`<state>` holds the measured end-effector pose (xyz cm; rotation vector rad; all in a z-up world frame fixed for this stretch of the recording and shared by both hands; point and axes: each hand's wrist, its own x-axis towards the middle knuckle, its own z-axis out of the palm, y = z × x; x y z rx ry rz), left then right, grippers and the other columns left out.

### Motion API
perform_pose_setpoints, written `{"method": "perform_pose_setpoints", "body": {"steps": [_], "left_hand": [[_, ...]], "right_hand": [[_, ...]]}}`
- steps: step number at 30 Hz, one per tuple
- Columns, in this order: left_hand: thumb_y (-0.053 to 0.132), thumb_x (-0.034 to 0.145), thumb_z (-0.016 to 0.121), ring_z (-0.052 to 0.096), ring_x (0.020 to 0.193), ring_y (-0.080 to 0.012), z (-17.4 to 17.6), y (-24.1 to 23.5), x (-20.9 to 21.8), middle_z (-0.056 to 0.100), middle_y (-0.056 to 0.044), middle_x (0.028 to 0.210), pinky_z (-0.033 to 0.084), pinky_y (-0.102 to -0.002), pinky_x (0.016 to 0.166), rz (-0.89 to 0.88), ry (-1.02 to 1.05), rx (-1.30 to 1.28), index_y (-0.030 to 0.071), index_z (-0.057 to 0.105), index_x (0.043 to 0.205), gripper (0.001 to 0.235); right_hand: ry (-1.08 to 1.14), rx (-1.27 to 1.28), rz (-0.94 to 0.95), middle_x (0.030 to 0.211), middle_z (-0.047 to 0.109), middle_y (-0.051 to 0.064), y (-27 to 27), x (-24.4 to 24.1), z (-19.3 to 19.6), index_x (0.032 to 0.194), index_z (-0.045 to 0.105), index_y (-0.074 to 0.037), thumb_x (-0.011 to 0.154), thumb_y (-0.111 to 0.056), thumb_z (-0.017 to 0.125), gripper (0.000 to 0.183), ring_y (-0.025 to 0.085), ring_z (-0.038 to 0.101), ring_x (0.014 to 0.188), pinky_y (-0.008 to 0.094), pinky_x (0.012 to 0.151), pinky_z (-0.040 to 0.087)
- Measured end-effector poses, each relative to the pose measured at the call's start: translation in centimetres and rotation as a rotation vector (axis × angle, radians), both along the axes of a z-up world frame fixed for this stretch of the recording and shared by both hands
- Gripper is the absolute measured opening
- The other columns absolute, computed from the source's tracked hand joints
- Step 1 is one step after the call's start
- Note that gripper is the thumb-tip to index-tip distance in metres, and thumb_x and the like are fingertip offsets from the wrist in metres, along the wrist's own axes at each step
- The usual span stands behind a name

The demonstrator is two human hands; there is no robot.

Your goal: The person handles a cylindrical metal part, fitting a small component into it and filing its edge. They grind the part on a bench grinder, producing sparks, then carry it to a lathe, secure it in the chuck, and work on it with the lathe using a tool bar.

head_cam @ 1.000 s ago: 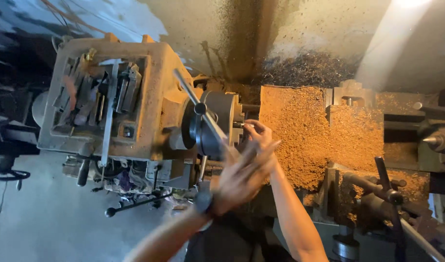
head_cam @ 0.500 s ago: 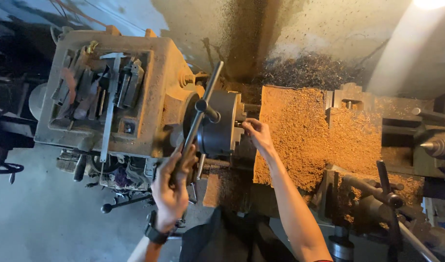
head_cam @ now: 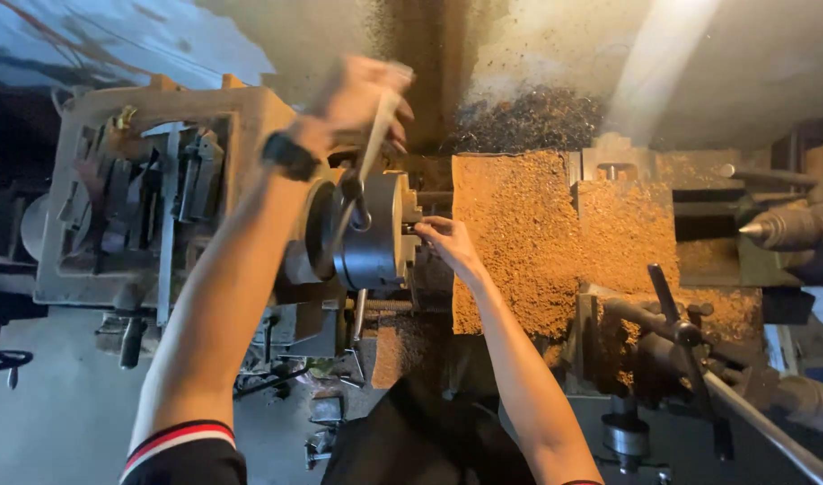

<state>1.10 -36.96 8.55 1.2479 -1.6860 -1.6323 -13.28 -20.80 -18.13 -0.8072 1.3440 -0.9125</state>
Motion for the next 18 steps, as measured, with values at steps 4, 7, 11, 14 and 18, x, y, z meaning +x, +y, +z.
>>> {"method": "perform_pose_setpoints", "body": {"steps": [4, 7, 11, 14, 18], "left_hand": [[0.023, 0.104, 0.052, 0.072, 0.061, -0.0273, 1.4, 5.6, -4.8, 0.074, -0.02, 0.084, 0.063, -0.039, 0.058, -0.371, -0.378, -0.259, -0.002, 0.052, 0.14, 0.044], [0.03, 0.097, 0.061, 0.071, 0.067, -0.0348, 3.2, 10.5, -1.7, 0.073, -0.023, 0.08, 0.058, -0.046, 0.062, -0.338, -0.61, -0.705, -0.007, 0.046, 0.145, 0.061], [0.038, 0.093, 0.062, 0.071, 0.061, -0.0358, 4.1, 18.4, 5.0, 0.071, -0.022, 0.072, 0.055, -0.045, 0.052, 0.044, -0.955, -0.703, -0.01, 0.045, 0.141, 0.07], [0.036, 0.111, 0.053, 0.069, 0.058, -0.0292, -0.7, 22.1, 10.0, 0.068, -0.014, 0.067, 0.052, -0.04, 0.05, -0.022, -1.059, -0.529, 0.002, 0.061, 0.106, 0.034], [0.027, 0.111, 0.049, 0.067, 0.051, -0.0304, 0.6, 19.9, 12.2, 0.067, -0.013, 0.063, 0.051, -0.041, 0.046, -0.138, -0.965, -0.444, 0.003, 0.057, 0.115, 0.026]], "right_hand": [[0.045, 0.012, 0.003, 0.092, 0.076, 0.005, 0.7, -1.7, 1.8, 0.137, 0.061, -0.011, 0.092, -0.037, 0.071, 0.052, 0.011, 0.064, 0.067, 0.028, 0.061, 0.055], [0.072, -0.061, -0.194, 0.089, 0.074, 0.01, 1.5, -4.0, 2.1, 0.135, 0.062, -0.007, 0.096, -0.031, 0.065, 0.046, 0.012, 0.063, 0.061, 0.026, 0.051, 0.053], [0.128, -0.415, -0.502, 0.092, 0.072, 0.01, 3.0, -5.3, 10.8, 0.127, 0.065, -0.002, 0.105, -0.023, 0.056, 0.032, 0.009, 0.064, 0.063, 0.023, 0.049, 0.055], [0.534, -0.85, -0.514, 0.105, 0.074, 0.012, 1.0, -4.8, 15.4, 0.127, 0.068, -0.007, 0.11, -0.02, 0.058, 0.024, 0.018, 0.072, 0.088, 0.031, 0.075, 0.061], [0.865, -1.237, -0.184, 0.141, 0.063, 0.022, -0.8, -1.3, 26.9, 0.143, 0.058, -0.004, 0.102, -0.026, 0.074, 0.049, 0.035, 0.061, 0.132, 0.048, 0.114, 0.052]]}}
